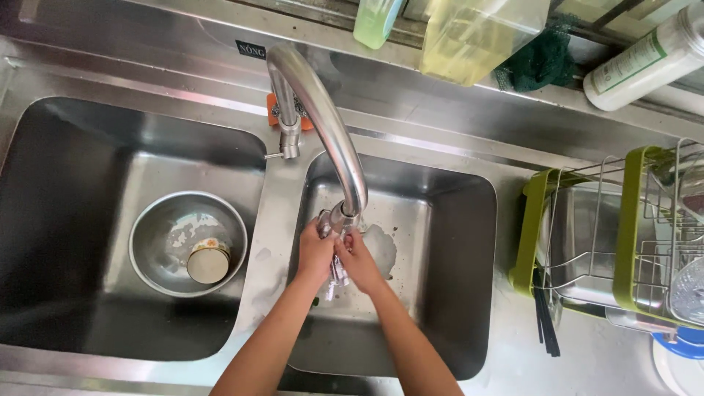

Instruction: Wash and rinse various dishes, bowls, containers, and pots inside a double-basin kitchen sink.

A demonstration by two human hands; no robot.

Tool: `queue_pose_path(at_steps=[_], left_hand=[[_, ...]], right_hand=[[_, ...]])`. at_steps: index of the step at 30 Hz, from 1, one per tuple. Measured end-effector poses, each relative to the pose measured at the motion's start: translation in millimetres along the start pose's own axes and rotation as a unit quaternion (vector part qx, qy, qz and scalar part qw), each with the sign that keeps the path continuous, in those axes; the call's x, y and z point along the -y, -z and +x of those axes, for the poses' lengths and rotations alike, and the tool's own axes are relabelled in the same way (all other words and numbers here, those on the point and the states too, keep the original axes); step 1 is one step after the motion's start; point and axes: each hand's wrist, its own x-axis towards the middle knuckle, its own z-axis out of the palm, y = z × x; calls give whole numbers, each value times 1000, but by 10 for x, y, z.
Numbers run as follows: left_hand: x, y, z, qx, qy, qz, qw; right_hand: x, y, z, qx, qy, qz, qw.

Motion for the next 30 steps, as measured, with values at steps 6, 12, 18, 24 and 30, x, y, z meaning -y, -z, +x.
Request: queue_pose_path(at_steps=[6,12,18,24,30], left_hand=[[-130,-75,-90,-82,-42,105,990],[-365,-221,-303,-153,-113,201,961],[208,135,-35,-50,-20,191,980],[362,269,76,9,151,-143,978],[-31,131,-131,-30,67,4,997]], right_hand=[[160,-172,-135,-66,113,-146,981],[400,-289,-84,-217,-39,-236,946],[275,131,162,-55,-67,310,947],[511,-12,229,-2,-138,205,969],[360,-163,314,-56,-63,65,994]])
